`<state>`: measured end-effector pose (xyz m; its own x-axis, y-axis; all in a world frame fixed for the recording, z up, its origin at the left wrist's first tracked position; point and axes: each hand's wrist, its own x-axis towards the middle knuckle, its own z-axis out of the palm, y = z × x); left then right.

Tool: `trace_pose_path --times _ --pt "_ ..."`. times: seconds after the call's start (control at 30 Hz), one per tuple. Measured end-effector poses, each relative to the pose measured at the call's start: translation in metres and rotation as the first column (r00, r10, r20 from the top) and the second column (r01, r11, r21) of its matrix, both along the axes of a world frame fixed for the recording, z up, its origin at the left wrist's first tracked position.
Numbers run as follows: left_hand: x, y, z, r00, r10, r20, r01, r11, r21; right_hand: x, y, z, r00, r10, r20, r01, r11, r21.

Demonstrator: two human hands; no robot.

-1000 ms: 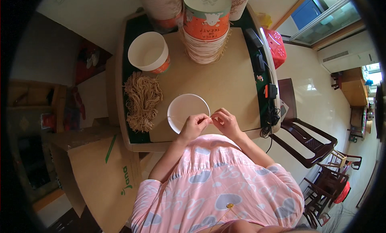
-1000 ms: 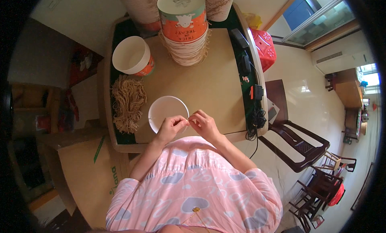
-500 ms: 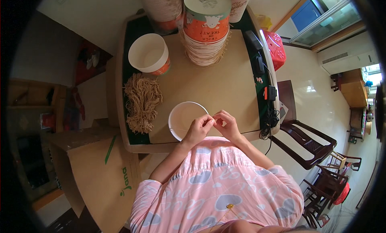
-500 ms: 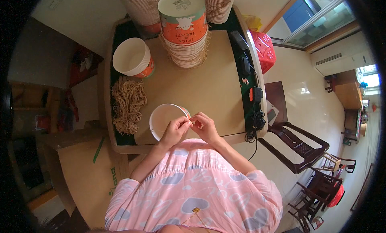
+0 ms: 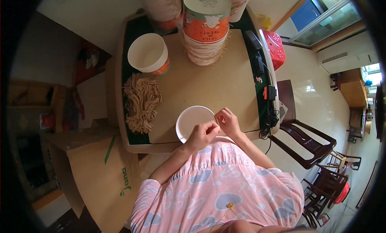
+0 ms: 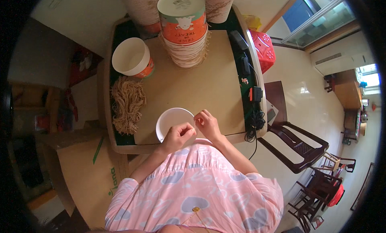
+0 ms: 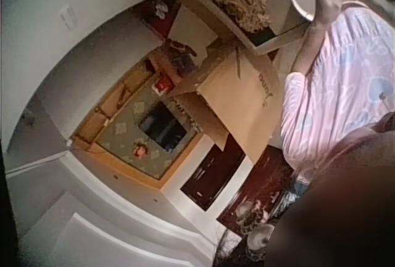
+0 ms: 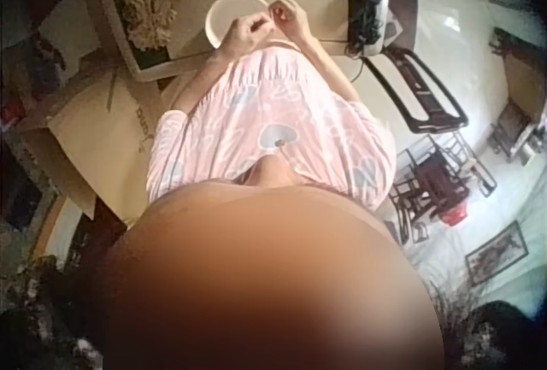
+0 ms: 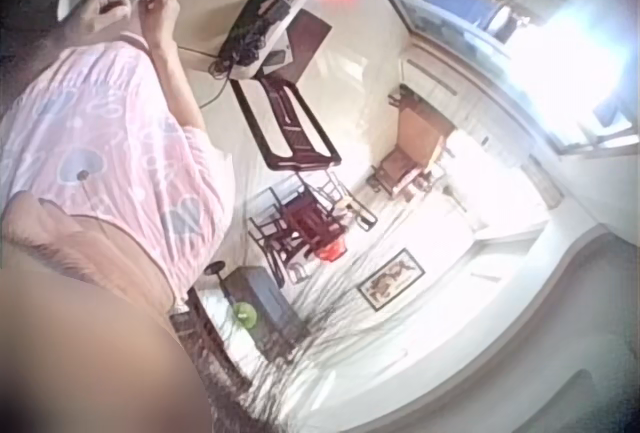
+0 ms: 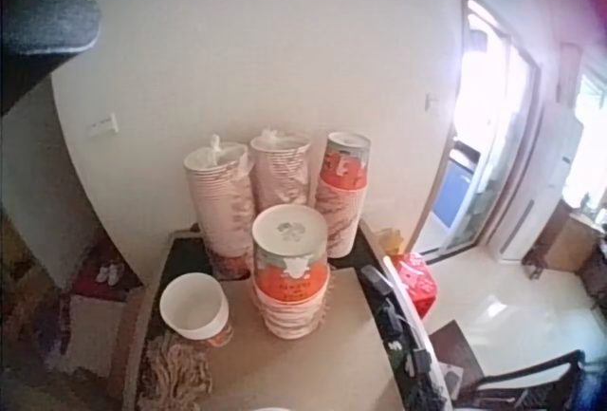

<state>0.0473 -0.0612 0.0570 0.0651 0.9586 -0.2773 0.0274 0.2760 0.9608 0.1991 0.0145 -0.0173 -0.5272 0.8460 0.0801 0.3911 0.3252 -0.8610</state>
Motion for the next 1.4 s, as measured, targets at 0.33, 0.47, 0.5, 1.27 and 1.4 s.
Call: trace_pose_path --times 0.33,0.47,0.5,1.27,1.4 --pt "-0.024 0.002 0.005 0.973 0.051 -0.224 -0.02 0.99 0.136 -0.039 0.031 0.043 0.948 0.256 -0.188 -0.271 0.961 -0.055" --pt "-0.06 0.009 -0.042 0.634 0.45 -0.629 -0.224 0.885 0.407 -0.043 0.061 0.018 0.972 0.235 -0.031 -0.234 0.972 0.038" --pt "-0.075 0.007 -0.064 0.652 0.464 -0.6 -0.27 0.881 0.389 -0.044 0.066 0.018 0.97 0.242 -0.032 -0.24 0.97 0.044" --pt "-0.099 -0.009 -0.081 0.998 -0.006 -0.064 -0.027 0.86 -0.509 -0.012 0.067 -0.032 0.895 0.412 0.174 -0.123 0.601 -0.79" --pt "-0.097 0.028 0.015 0.915 0.275 -0.295 -0.215 0.951 0.222 -0.003 0.088 0.104 0.929 0.143 -0.342 -0.332 0.732 -0.595"
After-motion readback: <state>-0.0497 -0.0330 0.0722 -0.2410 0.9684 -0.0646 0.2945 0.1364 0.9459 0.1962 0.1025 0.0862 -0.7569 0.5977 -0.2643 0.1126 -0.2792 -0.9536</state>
